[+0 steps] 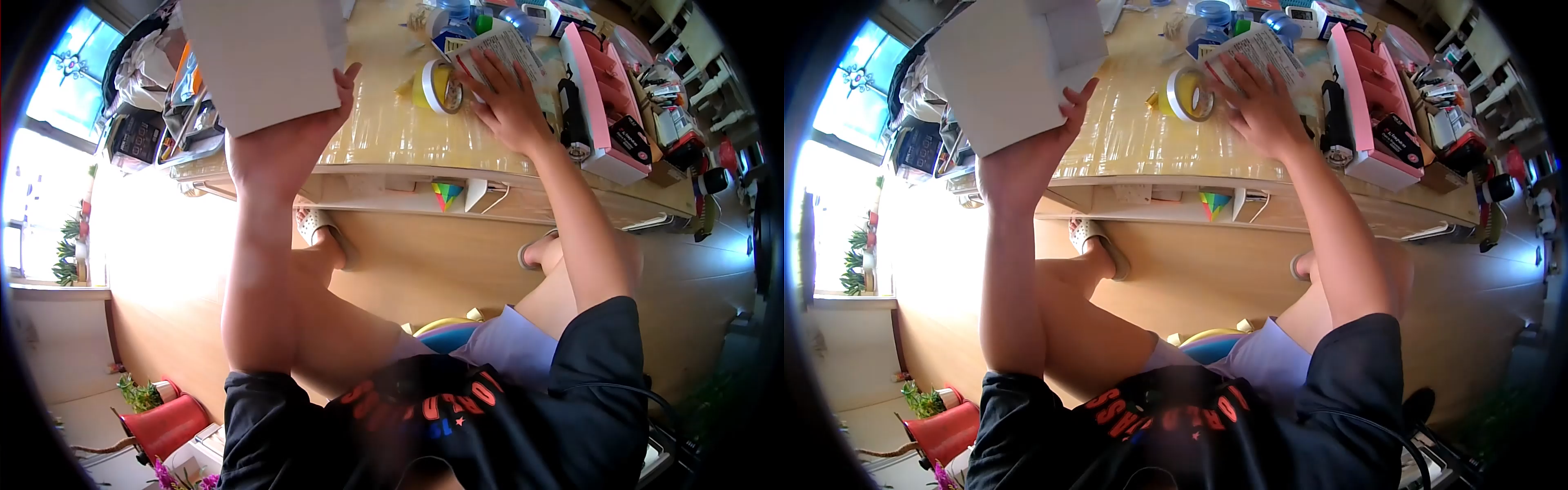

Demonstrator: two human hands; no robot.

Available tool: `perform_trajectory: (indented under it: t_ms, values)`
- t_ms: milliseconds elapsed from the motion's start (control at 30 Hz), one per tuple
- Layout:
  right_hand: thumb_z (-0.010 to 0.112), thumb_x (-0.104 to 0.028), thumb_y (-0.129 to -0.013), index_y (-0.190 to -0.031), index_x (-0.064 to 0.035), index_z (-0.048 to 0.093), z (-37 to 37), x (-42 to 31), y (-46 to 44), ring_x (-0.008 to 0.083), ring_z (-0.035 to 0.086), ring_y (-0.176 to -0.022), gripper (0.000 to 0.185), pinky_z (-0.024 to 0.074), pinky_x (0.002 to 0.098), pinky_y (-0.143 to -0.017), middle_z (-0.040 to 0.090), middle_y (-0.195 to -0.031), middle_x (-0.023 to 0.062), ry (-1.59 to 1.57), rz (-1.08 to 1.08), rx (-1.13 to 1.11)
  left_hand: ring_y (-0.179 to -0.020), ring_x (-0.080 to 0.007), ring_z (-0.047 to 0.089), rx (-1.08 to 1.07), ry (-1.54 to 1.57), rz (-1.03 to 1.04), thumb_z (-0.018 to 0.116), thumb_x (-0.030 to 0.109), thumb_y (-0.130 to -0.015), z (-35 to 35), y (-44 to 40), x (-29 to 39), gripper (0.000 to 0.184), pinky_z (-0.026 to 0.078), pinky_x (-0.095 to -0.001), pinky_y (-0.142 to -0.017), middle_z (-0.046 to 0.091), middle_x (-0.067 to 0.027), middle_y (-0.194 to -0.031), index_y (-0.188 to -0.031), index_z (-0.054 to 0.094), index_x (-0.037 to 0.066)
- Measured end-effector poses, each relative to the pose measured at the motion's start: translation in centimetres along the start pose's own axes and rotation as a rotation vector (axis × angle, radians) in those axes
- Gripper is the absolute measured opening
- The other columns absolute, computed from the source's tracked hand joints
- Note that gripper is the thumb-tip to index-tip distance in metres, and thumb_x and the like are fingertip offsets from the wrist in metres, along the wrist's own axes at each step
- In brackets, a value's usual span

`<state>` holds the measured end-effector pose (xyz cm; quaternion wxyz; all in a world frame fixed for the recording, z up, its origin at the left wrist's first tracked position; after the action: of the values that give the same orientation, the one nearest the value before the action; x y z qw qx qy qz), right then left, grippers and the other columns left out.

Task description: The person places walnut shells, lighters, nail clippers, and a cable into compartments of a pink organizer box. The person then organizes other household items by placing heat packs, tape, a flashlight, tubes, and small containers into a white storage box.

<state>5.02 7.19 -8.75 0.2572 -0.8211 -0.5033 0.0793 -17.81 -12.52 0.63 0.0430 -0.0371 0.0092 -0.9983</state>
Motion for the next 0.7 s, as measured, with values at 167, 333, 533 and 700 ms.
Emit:
perform_trajectory:
  t_ms: [167, 333, 533, 700]
  values:
    - [0.062, -0.031, -0.099, -0.156, -0.0246, 0.044, 0.2, 0.9, -1.4, 0.0349, 0.03, -0.153, 0.059, 0.022, 0.068, -0.118, 0.035, -0.165, 0.0094, 0.163, 0.299, 0.076, -0.119, -0.0314, 0.039, -0.004, -0.044, -0.077, 0.054, 0.043, -0.1, -0.7, 2.0, 0.7, 0.079, 0.041, -0.0413, -0.099, 0.007, -0.0276, -0.166, -0.163, 0.016, 0.014]
    - [0.064, -0.038, -0.098, -0.148, -0.0163, 0.052, -2.1, -4.5, -1.5, 0.0416, 0.031, -0.149, 0.056, 0.027, 0.068, -0.114, 0.04, -0.16, 0.0142, -0.067, 0.241, 0.218, -0.118, -0.0314, 0.039, 0.004, -0.031, -0.053, 0.053, 0.044, -0.099, -1.4, 4.6, 1.3, 0.081, 0.041, -0.0403, -0.096, 0.01, -0.0263, -0.166, -0.164, 0.017, 0.015]
    - [0.073, -0.026, -0.091, -0.149, -0.0192, 0.048, -2.5, -10.0, -1.7, 0.0422, 0.038, -0.146, 0.064, 0.0428, 0.0583, -0.107, 0.041, -0.159, 0.0124, -0.237, 0.051, 0.083, -0.118, -0.0294, 0.04, -0.033, -0.058, 0.026, 0.054, 0.046, -0.1, -1.5, 6.3, 3.2, 0.082, 0.043, -0.0417, -0.095, 0.011, -0.0231, -0.164, -0.164, 0.013, 0.013]
    - [0.068, -0.007, -0.091, -0.156, -0.0216, 0.041, 1.1, -6.3, -4.5, 0.0444, 0.046, -0.14, 0.072, 0.044, 0.0527, -0.113, 0.039, -0.161, 0.0152, -0.187, 0.086, 0.209, -0.118, -0.0294, 0.041, -0.077, -0.062, -0.047, 0.053, 0.046, -0.101, -1.7, 8.9, 3.8, 0.081, 0.045, -0.0417, -0.092, 0.007, -0.0222, -0.167, -0.164, 0.015, 0.013]
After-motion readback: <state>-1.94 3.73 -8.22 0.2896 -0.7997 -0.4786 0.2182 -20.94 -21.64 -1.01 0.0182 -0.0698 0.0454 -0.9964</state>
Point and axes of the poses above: each hand's wrist, its own y-axis away from the middle knuckle, its own z-axis out of the palm, x = y × z, the point moved 6 cm from there along -y, towards the middle knuckle
